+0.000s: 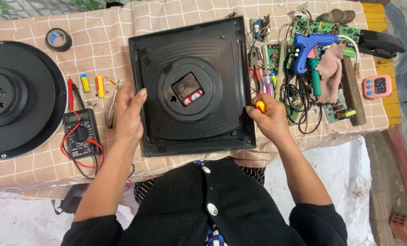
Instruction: Securing a clock mechanism into its plastic housing using a screwdriver and manual pressure.
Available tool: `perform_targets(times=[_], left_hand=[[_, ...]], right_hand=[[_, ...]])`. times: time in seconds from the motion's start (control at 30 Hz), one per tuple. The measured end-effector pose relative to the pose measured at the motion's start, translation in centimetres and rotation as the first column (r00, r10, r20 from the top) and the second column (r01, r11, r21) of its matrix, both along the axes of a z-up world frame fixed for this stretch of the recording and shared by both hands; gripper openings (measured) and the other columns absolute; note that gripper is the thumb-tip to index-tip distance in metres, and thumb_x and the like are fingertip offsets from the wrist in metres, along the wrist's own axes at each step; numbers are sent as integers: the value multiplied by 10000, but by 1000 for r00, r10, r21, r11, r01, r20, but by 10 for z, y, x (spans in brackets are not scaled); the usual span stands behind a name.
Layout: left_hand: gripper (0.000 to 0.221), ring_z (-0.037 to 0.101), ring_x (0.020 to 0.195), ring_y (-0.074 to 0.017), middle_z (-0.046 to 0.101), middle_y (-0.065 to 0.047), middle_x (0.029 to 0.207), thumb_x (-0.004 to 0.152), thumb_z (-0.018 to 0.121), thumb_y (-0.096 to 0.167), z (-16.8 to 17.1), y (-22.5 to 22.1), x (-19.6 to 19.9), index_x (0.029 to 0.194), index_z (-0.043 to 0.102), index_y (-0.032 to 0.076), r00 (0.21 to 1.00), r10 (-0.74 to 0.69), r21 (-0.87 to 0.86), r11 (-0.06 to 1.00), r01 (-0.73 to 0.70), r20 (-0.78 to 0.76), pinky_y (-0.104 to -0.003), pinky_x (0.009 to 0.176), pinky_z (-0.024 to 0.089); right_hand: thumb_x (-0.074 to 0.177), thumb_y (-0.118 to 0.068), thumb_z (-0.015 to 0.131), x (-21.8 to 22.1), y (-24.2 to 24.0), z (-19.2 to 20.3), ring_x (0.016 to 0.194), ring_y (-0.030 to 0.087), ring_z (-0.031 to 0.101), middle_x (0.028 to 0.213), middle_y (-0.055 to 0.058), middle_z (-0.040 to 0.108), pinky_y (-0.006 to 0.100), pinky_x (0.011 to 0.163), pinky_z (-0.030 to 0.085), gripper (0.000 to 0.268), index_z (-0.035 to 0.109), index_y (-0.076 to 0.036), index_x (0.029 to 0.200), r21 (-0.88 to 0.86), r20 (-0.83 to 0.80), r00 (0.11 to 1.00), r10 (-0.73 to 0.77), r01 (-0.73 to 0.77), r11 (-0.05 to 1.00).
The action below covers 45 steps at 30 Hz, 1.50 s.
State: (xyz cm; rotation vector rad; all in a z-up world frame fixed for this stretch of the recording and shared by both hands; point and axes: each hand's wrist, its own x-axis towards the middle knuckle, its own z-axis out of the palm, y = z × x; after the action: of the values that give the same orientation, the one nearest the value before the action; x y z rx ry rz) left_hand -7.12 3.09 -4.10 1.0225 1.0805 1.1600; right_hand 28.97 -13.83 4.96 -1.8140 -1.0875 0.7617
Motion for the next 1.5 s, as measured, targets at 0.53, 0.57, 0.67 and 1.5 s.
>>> perform_targets(times=[0.53, 0.57, 0.67, 1.5], left_hand=[[898, 565, 1232, -209, 538, -157, 1394, 870, 847, 89, 36, -25, 26, 1571, 290, 15, 984, 2, 86, 996, -18, 179, -380, 1056, 550], [906, 548, 1256, -218, 522, -169, 1413, 887, 844, 112, 39, -27, 29, 1577, 267, 4, 987, 0, 73, 997, -12, 159, -394, 1067, 539], [915, 317, 1454, -336, 235, -274, 1596, 951, 817, 215, 55, -29, 38, 1611, 213, 22, 991, -42, 46, 998, 37, 124, -494, 1184, 386], [824, 36, 1592, -385, 110, -147, 1704, 1081, 659, 365, 144, -36, 120, 1683, 134, 164, 972, -98, 602, 770, 210, -215, -562, 1307, 4]], right_hand=[[794, 18, 855, 0, -4, 37, 855, 142, 622, 990, 133, 674, 263, 763, 563, 558, 586, 0, 1282, 327, -276, 957, 86, 9, 945], [788, 47, 834, 0, -2, 37, 910, 131, 669, 1061, 126, 698, 272, 823, 606, 663, 538, -22, 1377, 303, -362, 926, 106, 9, 953], [807, 37, 791, -4, 2, 35, 997, 132, 675, 1188, 90, 664, 263, 887, 611, 610, 566, -4, 1373, 295, -450, 891, 65, 79, 952], [681, 173, 806, -58, 30, 166, 1022, 208, 700, 1227, 194, 645, 342, 877, 636, 742, 591, 82, 1385, 483, -237, 935, 264, -122, 867]])
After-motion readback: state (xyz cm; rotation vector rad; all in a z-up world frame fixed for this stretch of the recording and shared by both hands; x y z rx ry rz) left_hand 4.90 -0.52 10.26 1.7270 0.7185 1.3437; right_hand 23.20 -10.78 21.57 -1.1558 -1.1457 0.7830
